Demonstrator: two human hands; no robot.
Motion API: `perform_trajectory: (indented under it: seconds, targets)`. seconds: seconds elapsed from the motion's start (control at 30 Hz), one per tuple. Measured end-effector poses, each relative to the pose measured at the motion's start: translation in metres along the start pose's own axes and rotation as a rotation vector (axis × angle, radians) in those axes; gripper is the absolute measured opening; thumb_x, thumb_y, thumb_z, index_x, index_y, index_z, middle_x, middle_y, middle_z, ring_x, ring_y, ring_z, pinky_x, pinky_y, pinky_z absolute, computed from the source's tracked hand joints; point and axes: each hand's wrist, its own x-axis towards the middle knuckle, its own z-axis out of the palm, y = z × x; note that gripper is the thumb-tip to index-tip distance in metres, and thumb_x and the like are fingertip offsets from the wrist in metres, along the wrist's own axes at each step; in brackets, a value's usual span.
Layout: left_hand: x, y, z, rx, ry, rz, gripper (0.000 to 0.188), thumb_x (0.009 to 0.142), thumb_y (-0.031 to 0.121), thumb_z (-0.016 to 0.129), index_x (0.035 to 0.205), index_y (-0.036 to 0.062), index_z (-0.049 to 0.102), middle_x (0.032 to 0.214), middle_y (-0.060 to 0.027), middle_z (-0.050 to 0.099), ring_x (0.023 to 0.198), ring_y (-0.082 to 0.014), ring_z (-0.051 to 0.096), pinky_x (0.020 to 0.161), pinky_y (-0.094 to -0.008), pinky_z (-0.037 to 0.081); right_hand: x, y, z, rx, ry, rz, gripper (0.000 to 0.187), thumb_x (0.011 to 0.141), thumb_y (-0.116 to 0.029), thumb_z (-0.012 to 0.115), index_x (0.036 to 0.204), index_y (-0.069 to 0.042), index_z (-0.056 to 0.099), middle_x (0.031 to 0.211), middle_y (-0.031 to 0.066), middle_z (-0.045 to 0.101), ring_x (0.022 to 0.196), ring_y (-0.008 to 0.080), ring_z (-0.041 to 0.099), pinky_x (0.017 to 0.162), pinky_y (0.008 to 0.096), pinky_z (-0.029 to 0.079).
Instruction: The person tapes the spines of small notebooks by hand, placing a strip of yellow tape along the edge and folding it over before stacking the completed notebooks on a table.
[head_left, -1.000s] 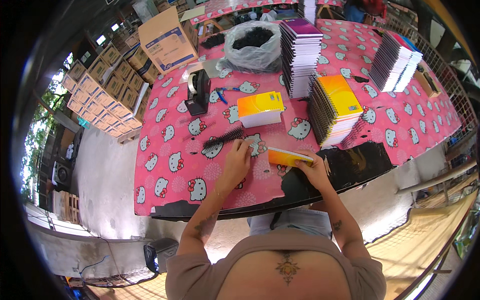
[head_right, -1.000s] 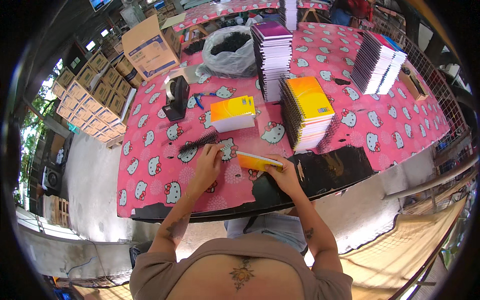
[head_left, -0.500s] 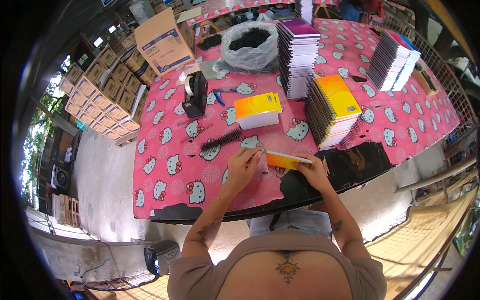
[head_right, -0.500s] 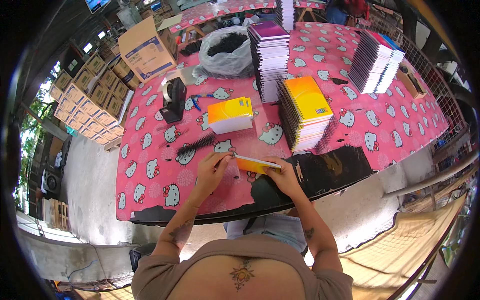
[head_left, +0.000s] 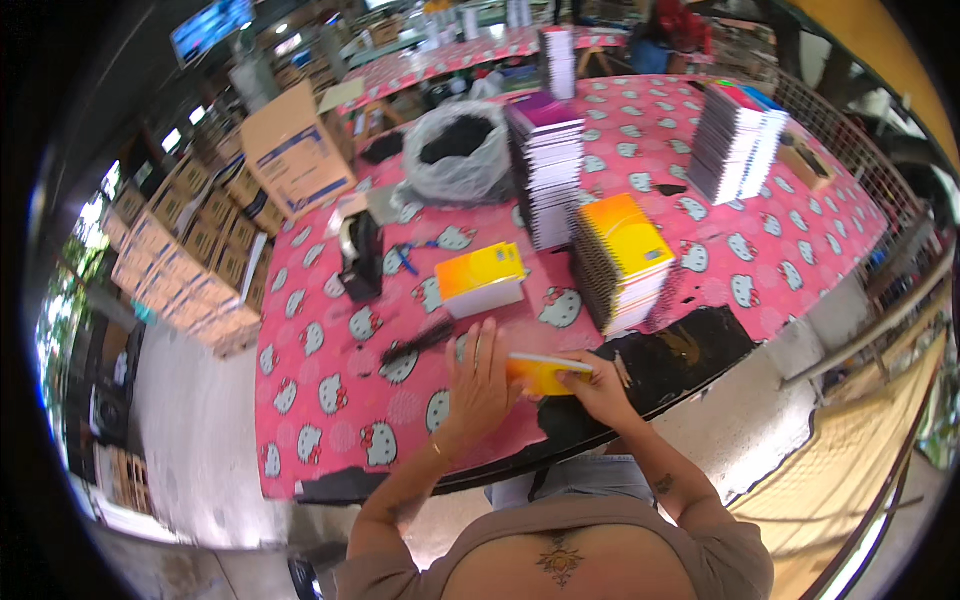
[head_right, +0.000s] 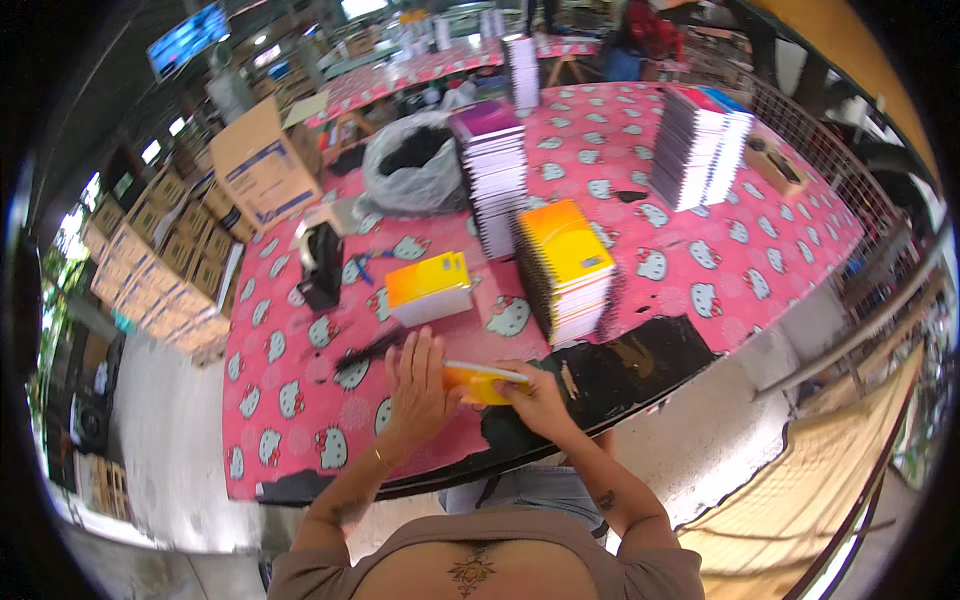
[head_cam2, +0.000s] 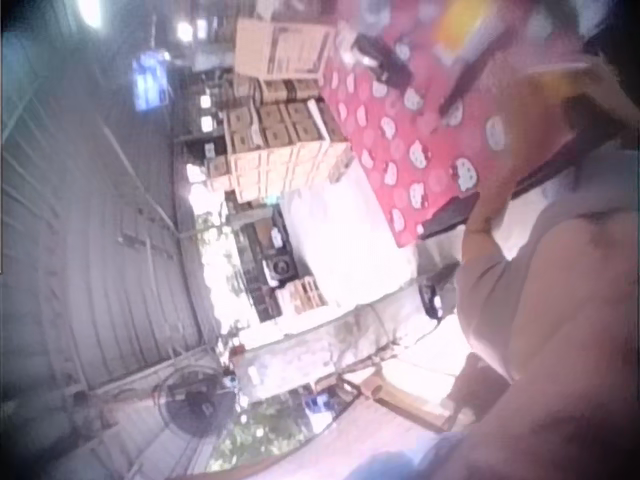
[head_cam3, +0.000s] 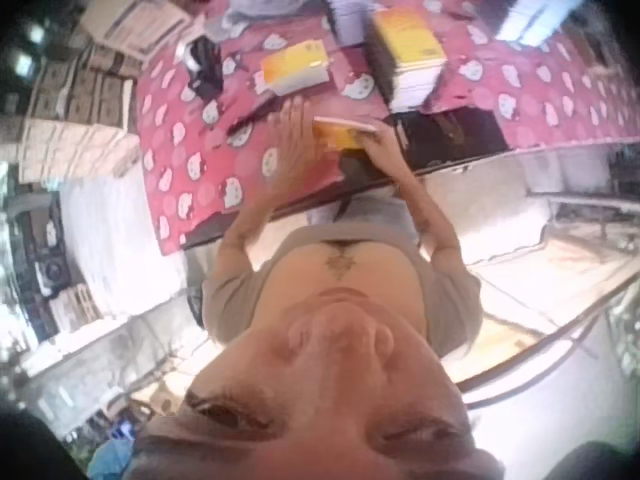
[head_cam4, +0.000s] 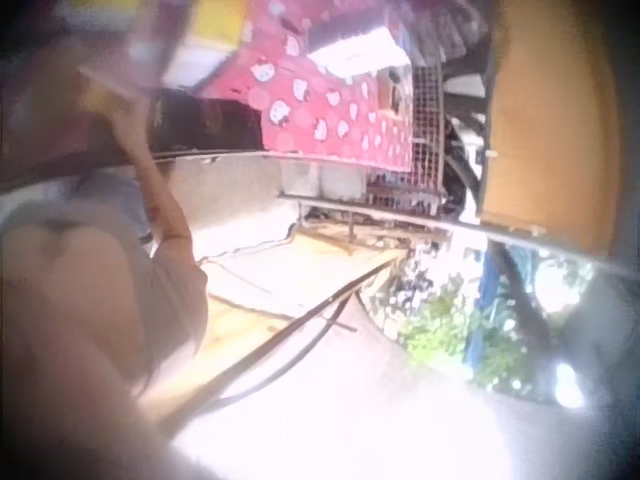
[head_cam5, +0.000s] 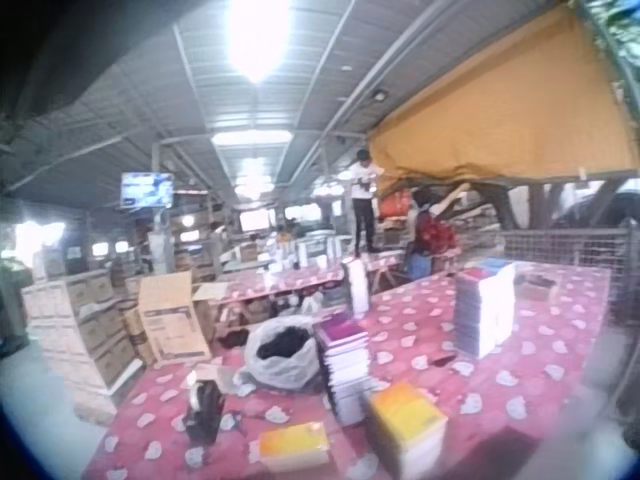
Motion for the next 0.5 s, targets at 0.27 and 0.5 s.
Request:
perform_trajectory:
  seconds: [0.27, 0.5]
  targets:
    - [0.008, -0.034, -0.001, -0.288, -0.231, 0.008, 0.028, 0.094, 0.025, 0.064, 0.116, 0.0090, 0.067, 0.113, -0.0096, 0.069, 0.119, -0.0287, 0.062, 0.120, -0.0598, 0.017, -0.006, -0.014, 0.001, -0.268, 0.000, 0.007, 0.030, 0.093, -0.001, 0.065, 0.123, -0.002, 0.066, 0.110, 0.0080, 0.072, 0.096, 0.0141, 0.067, 0.086, 0.0285, 0.052]
    - [0.019, -0.058, -0.014, -0.622, -0.500, -0.106, 0.018, 0.088, 0.017, 0.073, 0.104, 0.0104, 0.069, 0.100, -0.0061, 0.072, 0.101, -0.0290, 0.068, 0.114, -0.0556, 0.032, -0.001, -0.023, -0.008, -0.228, -0.099, -0.092, 0.028, 0.095, -0.002, 0.064, 0.123, -0.004, 0.065, 0.104, 0.0081, 0.072, 0.094, 0.0153, 0.068, 0.085, 0.0295, 0.052]
